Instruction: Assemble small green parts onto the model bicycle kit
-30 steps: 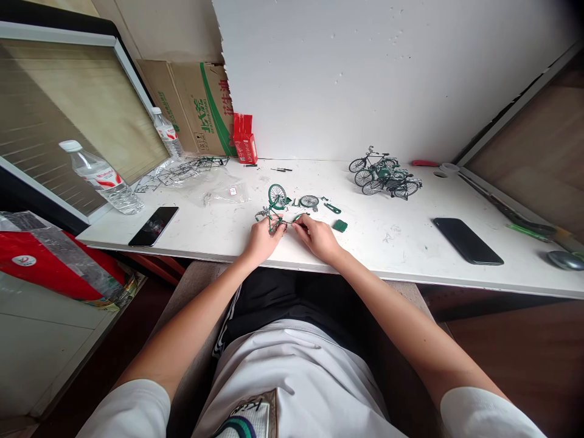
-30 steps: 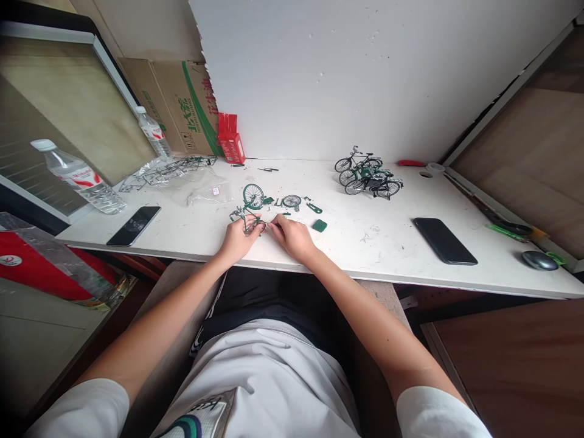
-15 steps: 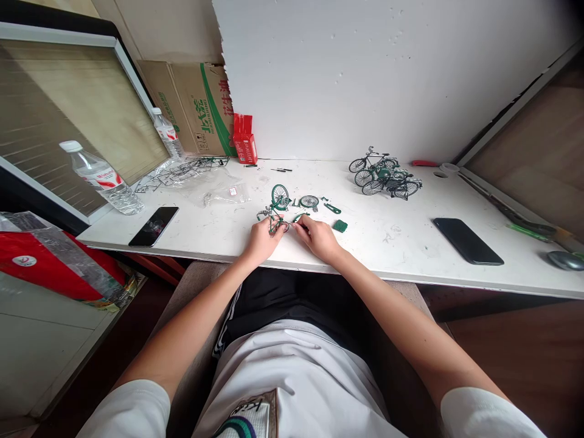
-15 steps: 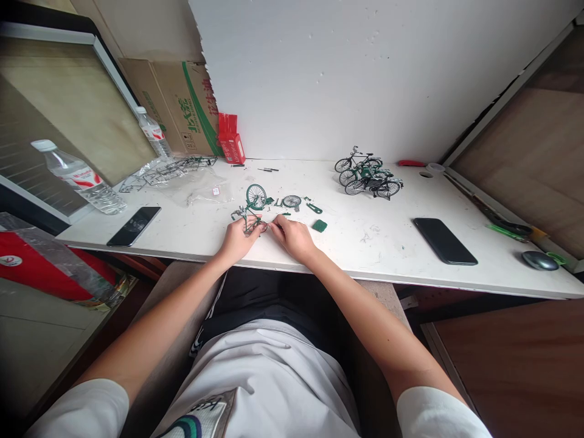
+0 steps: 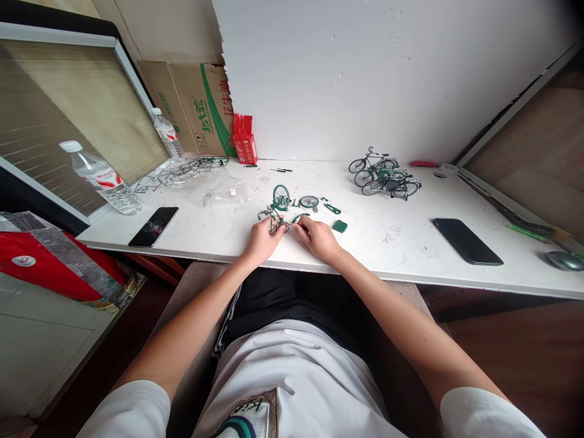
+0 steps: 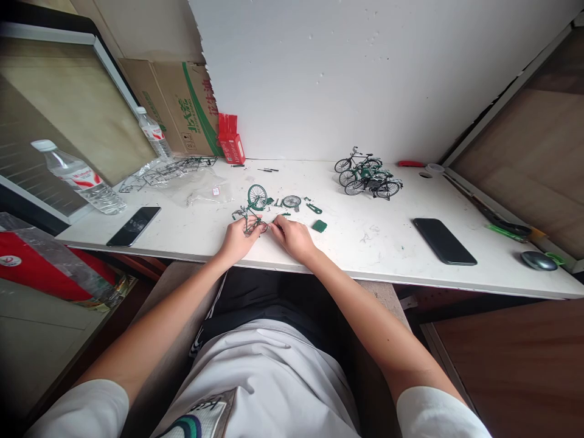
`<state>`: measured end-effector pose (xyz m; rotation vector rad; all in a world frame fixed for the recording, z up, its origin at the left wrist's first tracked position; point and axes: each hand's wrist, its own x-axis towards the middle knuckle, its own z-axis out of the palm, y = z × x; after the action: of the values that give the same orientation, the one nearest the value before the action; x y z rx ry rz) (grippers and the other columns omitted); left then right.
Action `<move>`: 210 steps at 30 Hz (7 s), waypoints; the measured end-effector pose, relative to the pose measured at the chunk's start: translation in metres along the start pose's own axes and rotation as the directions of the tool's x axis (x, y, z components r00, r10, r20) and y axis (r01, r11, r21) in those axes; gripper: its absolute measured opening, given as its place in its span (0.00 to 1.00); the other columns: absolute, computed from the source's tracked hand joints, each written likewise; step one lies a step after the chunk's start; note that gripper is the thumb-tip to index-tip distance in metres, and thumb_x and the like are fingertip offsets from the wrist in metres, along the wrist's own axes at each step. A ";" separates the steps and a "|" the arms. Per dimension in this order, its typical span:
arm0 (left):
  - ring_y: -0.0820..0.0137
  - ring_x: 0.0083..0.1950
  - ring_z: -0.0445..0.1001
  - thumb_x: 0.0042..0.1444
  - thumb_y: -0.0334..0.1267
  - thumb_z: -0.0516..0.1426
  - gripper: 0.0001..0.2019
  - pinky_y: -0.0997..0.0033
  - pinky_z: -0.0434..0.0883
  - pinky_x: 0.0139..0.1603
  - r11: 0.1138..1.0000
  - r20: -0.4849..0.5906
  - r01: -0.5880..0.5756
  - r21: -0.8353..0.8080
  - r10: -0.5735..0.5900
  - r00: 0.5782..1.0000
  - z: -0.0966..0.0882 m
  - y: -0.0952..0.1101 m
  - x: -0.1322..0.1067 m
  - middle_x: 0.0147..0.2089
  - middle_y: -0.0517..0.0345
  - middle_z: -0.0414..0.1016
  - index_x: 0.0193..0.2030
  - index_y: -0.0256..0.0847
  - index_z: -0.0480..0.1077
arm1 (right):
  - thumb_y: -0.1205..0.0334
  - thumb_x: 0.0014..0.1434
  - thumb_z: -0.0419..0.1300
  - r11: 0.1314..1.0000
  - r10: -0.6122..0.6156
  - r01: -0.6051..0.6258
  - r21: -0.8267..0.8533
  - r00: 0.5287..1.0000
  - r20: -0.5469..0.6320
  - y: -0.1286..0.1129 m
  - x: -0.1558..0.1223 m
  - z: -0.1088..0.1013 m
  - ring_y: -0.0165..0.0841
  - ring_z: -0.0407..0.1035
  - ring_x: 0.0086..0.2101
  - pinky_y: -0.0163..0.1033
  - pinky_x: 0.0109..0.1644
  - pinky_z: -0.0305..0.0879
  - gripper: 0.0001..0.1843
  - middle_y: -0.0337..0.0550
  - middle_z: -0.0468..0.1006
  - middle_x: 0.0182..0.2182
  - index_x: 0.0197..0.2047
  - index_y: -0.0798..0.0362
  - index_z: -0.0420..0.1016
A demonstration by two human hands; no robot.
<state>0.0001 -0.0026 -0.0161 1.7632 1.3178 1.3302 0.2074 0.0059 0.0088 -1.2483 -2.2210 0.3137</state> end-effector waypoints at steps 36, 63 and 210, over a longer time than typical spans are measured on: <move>0.57 0.53 0.86 0.62 0.49 0.67 0.21 0.64 0.83 0.48 0.957 0.117 0.057 -0.284 -0.024 0.993 -0.001 0.001 0.005 0.58 0.39 0.84 0.54 0.35 0.79 | 0.54 0.70 0.56 0.967 0.028 0.022 0.253 0.981 -0.192 0.001 0.001 0.006 0.43 0.75 0.42 0.47 0.44 0.68 0.11 0.47 0.80 0.44 0.42 0.45 0.56; 0.64 0.40 0.83 0.67 0.56 0.61 0.21 0.64 0.80 0.46 0.959 0.189 0.061 -0.278 -0.007 0.982 -0.003 0.002 0.006 0.42 0.47 0.84 0.44 0.37 0.79 | 0.39 0.79 0.34 0.970 0.060 0.002 0.245 0.967 -0.247 0.001 0.003 -0.005 0.44 0.71 0.45 0.51 0.56 0.69 0.30 0.50 0.77 0.40 0.40 0.46 0.68; 0.67 0.38 0.79 0.64 0.57 0.64 0.21 0.66 0.80 0.43 0.961 0.259 0.105 -0.257 -0.036 0.965 -0.006 0.018 0.003 0.40 0.49 0.83 0.43 0.36 0.80 | 0.46 0.73 0.58 0.983 0.183 -0.175 0.051 0.951 -0.250 0.063 0.020 -0.041 0.49 0.73 0.48 0.51 0.54 0.67 0.20 0.54 0.85 0.43 0.42 0.52 0.83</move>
<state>0.0016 -0.0073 0.0027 1.6191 0.9999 1.1408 0.2679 0.0534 0.0204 -1.3949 -1.8858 0.2383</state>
